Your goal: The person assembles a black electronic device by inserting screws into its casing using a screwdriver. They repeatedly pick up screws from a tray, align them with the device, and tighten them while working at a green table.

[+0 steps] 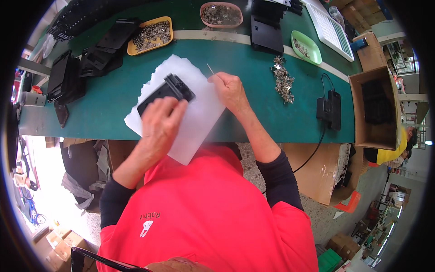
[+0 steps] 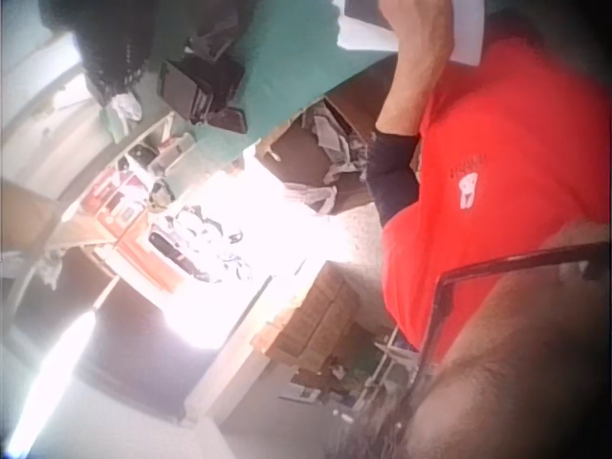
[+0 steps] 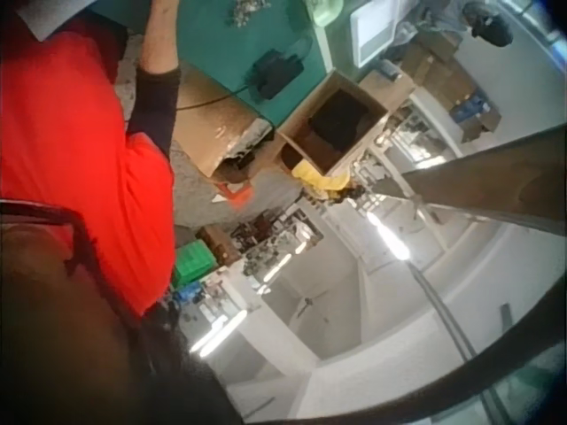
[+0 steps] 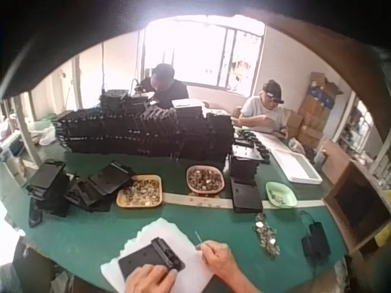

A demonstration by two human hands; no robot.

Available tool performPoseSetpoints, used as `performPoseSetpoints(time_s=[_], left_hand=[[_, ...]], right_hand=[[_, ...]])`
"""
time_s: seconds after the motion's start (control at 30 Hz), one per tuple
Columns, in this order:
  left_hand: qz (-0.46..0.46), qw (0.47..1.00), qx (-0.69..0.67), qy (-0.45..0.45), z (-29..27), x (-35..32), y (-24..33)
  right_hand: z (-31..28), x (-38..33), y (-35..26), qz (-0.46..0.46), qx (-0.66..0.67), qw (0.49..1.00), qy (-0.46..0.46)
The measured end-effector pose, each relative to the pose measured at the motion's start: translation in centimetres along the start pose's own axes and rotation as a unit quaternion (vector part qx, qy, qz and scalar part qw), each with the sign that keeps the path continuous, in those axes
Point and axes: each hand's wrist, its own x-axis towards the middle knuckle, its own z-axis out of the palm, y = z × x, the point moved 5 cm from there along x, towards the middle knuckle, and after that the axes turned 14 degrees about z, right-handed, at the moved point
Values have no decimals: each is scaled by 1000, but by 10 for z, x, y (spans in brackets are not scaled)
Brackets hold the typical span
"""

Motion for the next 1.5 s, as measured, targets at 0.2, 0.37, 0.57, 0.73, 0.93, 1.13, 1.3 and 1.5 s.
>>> performPoseSetpoints(time_s=[0.2, 0.37, 0.57, 0.73, 0.93, 1.13, 1.3, 1.5], left_hand=[[-23, 997, -19, 71, 39, -39, 15], [-125, 978, -91, 139, 39, -32, -2], [-132, 982, -51, 125, 47, -23, -5], [-125, 983, -24, 131, 50, -21, -3], [-107, 984, 0, 141, 52, -21, 0], [-63, 988, 36, 137, 54, -19, 3], [-43, 988, 42, 145, 53, -19, 2], [-41, 992, 51, 107, 56, -19, 2]], right_hand=[[17, -28, -27, -67, -229, 971, -1], [32, -41, -37, -113, -385, 907, -132], [33, -26, -47, -140, -419, 874, -203], [34, -12, -42, -43, -340, 880, -328], [33, -21, -42, -74, -398, 869, -284], [32, -34, -31, -232, -434, 850, -188], [32, -39, -32, -274, -442, 839, -162], [31, -43, -30, -296, -435, 836, -158]])
